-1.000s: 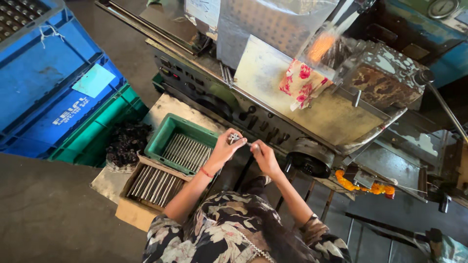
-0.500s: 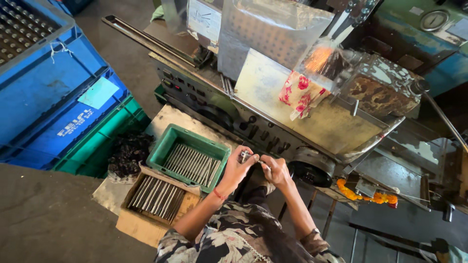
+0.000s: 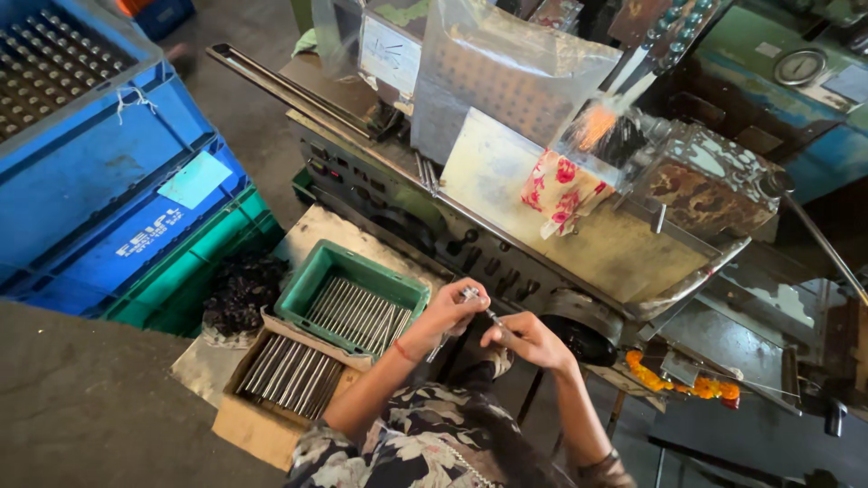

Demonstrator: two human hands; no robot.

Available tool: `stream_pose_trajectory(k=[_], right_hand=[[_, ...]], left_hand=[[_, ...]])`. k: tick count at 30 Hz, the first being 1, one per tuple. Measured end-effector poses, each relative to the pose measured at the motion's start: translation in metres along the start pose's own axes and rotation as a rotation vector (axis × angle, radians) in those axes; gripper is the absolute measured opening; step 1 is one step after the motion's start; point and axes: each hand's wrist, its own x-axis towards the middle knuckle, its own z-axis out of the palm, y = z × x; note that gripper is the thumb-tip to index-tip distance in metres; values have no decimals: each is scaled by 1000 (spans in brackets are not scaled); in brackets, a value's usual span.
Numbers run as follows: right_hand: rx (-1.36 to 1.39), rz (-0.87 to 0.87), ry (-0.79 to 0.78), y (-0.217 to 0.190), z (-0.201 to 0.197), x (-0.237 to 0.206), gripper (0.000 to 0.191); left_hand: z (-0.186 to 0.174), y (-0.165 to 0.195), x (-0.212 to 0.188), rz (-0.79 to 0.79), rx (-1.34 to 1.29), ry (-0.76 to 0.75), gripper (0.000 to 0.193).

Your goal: The person repeatedly picks metal rods from a green bin, inserts them into a lathe chuck, and operates the machine using a lever. After each cycle, the person removes the processed rod and places it into a cardboard box. The process is repeated continuously throughout the clip.

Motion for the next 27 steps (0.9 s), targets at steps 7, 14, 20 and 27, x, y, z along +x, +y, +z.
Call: stream_pose_trajectory(k=[7,14,20,27], right_hand=[[-132,-257,71,-20,-8,12,27],[-1,-236,151,22,-1,-4,49],[464,-248,322,42,45,-20,56],[53,-129,290,16,22,-20,50]], left_hand=[[17,-8,-8,29,-256,-6,12],[27,7,-19,-83,-152,45,13],[34,9,-21,-105,-45,31,14],[32,0,-12,13,-115,-33,8]])
